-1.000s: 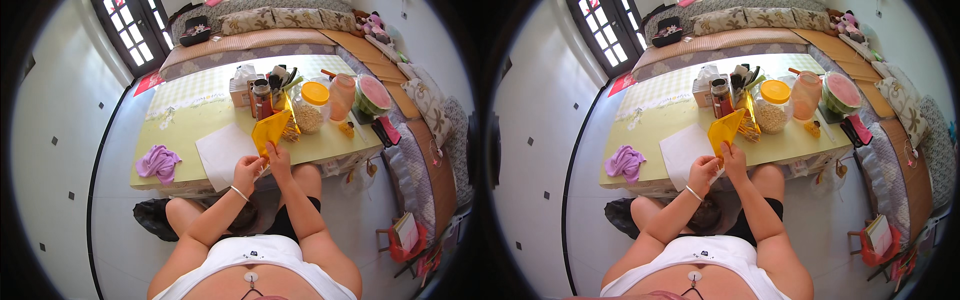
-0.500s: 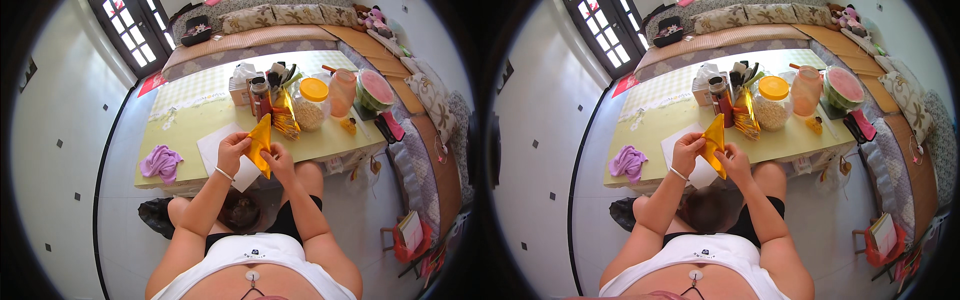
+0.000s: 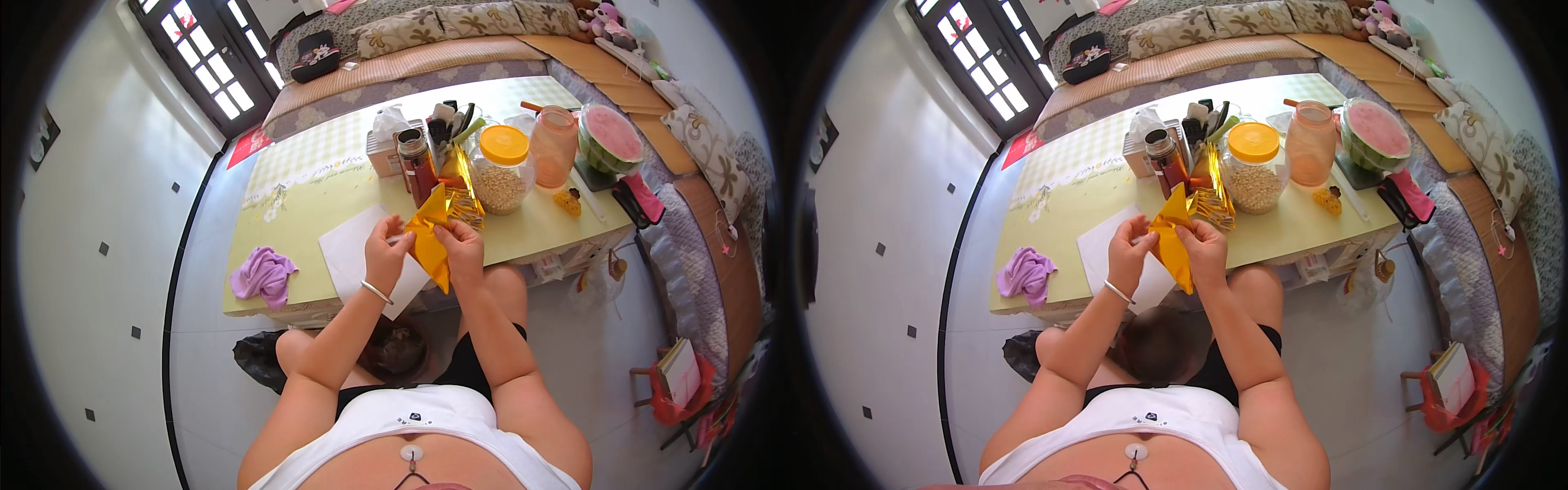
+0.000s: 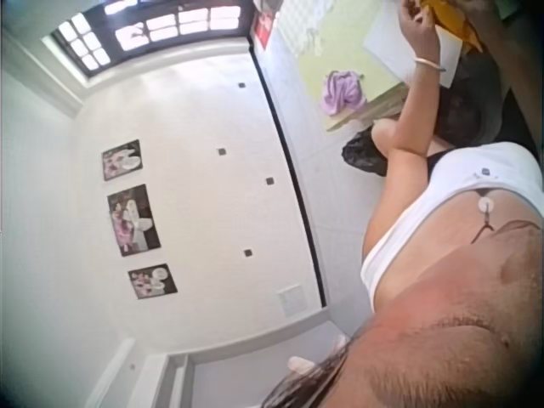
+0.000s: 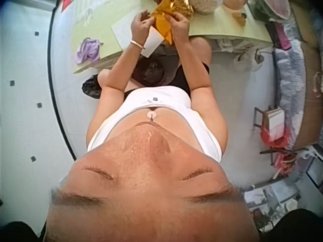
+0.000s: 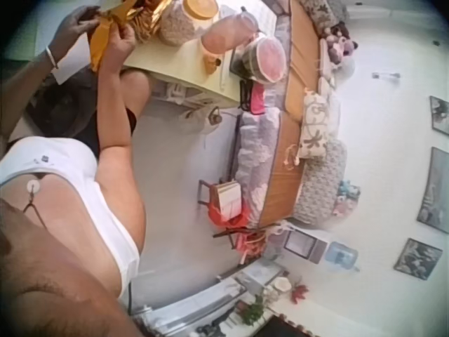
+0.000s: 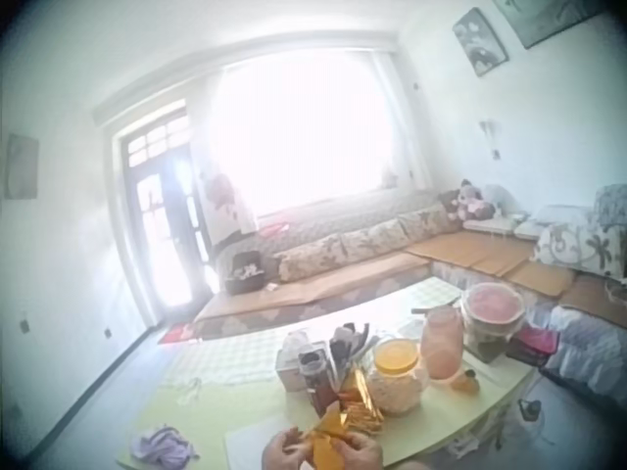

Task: The person sits on the floor and folds a sheet of white paper with a gold interior into a triangular shape. They repeatedly fold the paper in half and then fold the corners to create a pointed tip, pressing the creases to ensure they are sharp.

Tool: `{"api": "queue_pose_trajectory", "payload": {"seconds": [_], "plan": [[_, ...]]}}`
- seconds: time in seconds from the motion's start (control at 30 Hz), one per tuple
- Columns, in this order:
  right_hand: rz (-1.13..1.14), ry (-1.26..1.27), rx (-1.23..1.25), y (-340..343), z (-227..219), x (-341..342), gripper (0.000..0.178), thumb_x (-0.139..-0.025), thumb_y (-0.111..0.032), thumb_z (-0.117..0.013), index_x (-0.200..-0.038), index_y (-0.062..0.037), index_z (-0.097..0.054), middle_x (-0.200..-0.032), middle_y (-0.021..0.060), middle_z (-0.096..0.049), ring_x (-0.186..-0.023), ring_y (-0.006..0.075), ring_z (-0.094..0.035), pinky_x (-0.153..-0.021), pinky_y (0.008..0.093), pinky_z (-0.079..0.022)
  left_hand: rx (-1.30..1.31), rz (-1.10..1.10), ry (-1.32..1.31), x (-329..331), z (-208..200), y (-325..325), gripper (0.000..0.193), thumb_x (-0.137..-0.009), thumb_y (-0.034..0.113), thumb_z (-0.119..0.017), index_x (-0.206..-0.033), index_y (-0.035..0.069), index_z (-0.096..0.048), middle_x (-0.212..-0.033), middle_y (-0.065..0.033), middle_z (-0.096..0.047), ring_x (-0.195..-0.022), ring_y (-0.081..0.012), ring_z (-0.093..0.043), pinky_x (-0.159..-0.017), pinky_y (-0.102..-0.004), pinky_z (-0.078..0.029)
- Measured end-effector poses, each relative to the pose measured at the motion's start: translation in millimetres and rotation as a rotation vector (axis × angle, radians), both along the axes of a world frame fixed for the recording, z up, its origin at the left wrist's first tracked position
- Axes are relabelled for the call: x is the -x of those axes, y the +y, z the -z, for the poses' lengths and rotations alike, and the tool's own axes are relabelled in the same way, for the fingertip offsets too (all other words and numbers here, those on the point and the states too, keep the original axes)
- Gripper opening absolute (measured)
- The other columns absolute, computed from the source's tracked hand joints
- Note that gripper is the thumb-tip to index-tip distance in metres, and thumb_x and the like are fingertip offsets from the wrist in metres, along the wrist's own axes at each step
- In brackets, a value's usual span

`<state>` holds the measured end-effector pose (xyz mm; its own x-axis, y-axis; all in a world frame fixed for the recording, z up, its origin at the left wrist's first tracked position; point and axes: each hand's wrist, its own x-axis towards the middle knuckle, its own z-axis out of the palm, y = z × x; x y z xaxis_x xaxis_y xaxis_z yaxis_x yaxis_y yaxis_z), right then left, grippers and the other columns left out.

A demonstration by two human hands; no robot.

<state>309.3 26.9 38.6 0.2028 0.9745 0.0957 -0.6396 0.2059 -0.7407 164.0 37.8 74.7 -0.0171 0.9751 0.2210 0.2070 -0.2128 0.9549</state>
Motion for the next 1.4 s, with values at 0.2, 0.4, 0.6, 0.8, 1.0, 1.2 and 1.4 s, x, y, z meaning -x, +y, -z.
{"api": "queue_pose_trajectory", "payload": {"seconds": [0.2, 0.4, 0.6, 0.8, 1.0, 1.2, 1.4], "plan": [[0.074, 0.014, -0.016, 16.4, -20.3, -15.1, 0.019, -0.095, -0.005, -0.067, -0.111, 0.005, -0.069, -0.097, 0.005, -0.072, -0.081, 0.008, -0.066, -0.073, 0.022, -0.054, -0.538, -0.002, 0.383, -17.9, -17.3, -23.9, 0.054, -0.087, 0.01, -0.07, -0.137, 0.0, -0.054, -0.144, -0.0184, -0.052, -0.13, -0.0295, -0.052, -0.109, -0.042, -0.041], [0.012, -0.151, -0.068, 4.6, -26.9, -10.5, 0.022, -0.094, -0.006, -0.068, -0.113, 0.0063, -0.067, -0.098, 0.0047, -0.071, -0.084, 0.0068, -0.066, -0.074, 0.0206, -0.053, 0.302, 0.433, -0.829, -8.7, 3.4, 11.3, 0.029, -0.099, 0.008, -0.06, -0.126, -0.002, -0.058, -0.124, -0.0105, -0.066, -0.116, -0.0207, -0.063, -0.099, -0.0352, -0.05], [0.571, -0.68, -0.257, -17.0, -42.8, -13.2, 0.03, -0.087, -0.01, -0.075, -0.114, 0.0008, -0.067, -0.106, 0.0085, -0.071, -0.098, 0.0198, -0.066, -0.085, 0.0328, -0.052, 0.314, 0.452, -1.027, 0.7, 7.8, 14.2, 0.016, -0.099, 0.004, -0.06, -0.114, 0.005, -0.065, -0.116, -0.0105, -0.07, -0.11, -0.0228, -0.067, -0.099, -0.0382, -0.053], [0.594, -0.896, -0.373, -35.6, -56.0, -3.3, 0.03, -0.075, -0.007, -0.08, -0.104, -0.0047, -0.07, -0.104, 0.0097, -0.067, -0.095, 0.0286, -0.063, -0.088, 0.0402, -0.049, 0.312, 0.662, -1.097, 3.9, 1.5, 8.0, 0.022, -0.1, 0.007, -0.057, -0.122, 0.006, -0.063, -0.128, -0.0154, -0.065, -0.121, -0.0302, -0.061, -0.106, -0.0439, -0.049], [0.743, -1.11, -0.489, -56.6, -66.6, 6.1, 0.028, -0.076, -0.013, -0.079, -0.101, -0.0071, -0.07, -0.099, 0.0074, -0.068, -0.091, 0.0276, -0.063, -0.081, 0.041, -0.048, 0.234, 0.786, -1.202, 7.5, 1.9, -0.6, 0.028, -0.101, 0.009, -0.056, -0.129, 0.008, -0.06, -0.137, -0.0148, -0.06, -0.135, -0.0352, -0.05, -0.111, -0.0495, -0.044], [0.567, -1.013, -0.419, -68.8, -66.5, 11.7, 0.04, -0.079, -0.008, -0.079, -0.115, -0.0043, -0.063, -0.105, 0.0073, -0.067, -0.088, 0.0243, -0.063, -0.083, 0.0351, -0.049, 0.185, 0.795, -1.224, 12.8, 6.2, -1.3, 0.032, -0.1, 0.009, -0.058, -0.131, 0.008, -0.059, -0.14, -0.012, -0.059, -0.141, -0.0353, -0.044, -0.116, -0.0541, -0.037], [0.344, -0.58, -0.334, -68.6, -80.1, 4.7, 0.036, -0.084, -0.005, -0.075, -0.117, -0.0021, -0.062, -0.096, 0.0073, -0.069, -0.081, 0.0155, -0.062, -0.08, 0.03, -0.05, 0.226, 0.767, -1.186, 18.3, 7.5, -1.2, 0.037, -0.099, 0.01, -0.057, -0.135, 0.004, -0.054, -0.137, -0.0164, -0.06, -0.134, -0.0362, -0.051, -0.112, -0.0516, -0.042]]}}
